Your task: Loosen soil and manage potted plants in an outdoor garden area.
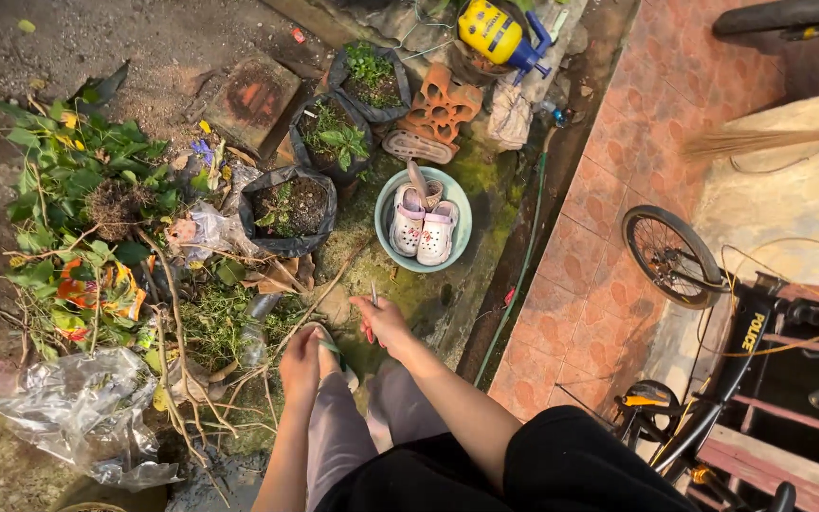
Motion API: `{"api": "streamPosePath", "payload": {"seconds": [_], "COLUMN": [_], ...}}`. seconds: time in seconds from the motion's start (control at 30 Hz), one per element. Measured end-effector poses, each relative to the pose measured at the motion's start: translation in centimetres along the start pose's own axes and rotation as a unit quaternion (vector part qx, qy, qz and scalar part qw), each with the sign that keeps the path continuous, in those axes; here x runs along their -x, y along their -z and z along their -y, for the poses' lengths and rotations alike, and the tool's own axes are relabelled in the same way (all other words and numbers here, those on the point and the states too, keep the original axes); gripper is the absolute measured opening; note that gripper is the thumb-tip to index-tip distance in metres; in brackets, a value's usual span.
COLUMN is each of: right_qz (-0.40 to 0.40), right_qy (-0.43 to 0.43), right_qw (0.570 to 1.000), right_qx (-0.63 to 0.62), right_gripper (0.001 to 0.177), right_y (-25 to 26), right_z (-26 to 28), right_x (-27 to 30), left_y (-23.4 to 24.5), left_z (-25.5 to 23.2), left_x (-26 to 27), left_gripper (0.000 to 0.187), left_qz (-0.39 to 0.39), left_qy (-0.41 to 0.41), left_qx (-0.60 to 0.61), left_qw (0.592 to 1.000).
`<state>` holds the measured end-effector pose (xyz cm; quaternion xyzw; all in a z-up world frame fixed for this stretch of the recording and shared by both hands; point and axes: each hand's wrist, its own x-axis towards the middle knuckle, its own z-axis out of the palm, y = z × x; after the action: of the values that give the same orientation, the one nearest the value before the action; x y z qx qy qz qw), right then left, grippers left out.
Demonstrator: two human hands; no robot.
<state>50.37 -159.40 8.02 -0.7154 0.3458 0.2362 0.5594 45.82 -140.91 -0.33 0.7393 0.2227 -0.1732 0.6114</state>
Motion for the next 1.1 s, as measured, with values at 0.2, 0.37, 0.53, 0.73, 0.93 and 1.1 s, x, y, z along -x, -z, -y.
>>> {"api": "streamPosePath", "payload": {"seconds": [0.2,0.37,0.53,0.73,0.93,1.1], "right_qz": [-0.061,-0.083,-0.148,-0.147,-0.113,-0.049], "right_qy": [0.005,0.016,0.141,0.073,0.028,0.043], "right_qw": [0.994,0.996,0.912,0.863,0.827,0.787], "right_qx": [-0.089,0.02,0.357,0.478,0.551,0.614], "right_gripper": [0.026,0.028,0.038,0.053,0.086,0.088], "right_y": [6.2,14.5,21.1,18.0,13.4,14.0], "right_z": [5.8,8.6,8.3,18.1,22.9,20.7], "right_x": [-12.3,-25.8,-42.5,-52.5,-59.5,-64.0], "left_y": [-10.8,-14.8,-18.4,-22.9,-23.7,-23.1], "left_z": [-14.6,-19.4,-17.8,-11.5,-12.0,-9.1], "left_x": [-14.3,-23.8,-33.3,-46.6,-54.0,-57.4], "left_gripper": [0.035,0.035,0.036,0.041,0.086,0.081], "left_qz": [0.044,-0.025,0.009,-0.047,-0.066,0.07], "left_qy": [-0.108,-0.055,0.004,-0.099,-0.018,0.048], "left_qx": [-0.13,-0.178,-0.421,-0.563,-0.634,-0.568], "left_qw": [0.985,0.982,0.907,0.819,0.77,0.819]}}
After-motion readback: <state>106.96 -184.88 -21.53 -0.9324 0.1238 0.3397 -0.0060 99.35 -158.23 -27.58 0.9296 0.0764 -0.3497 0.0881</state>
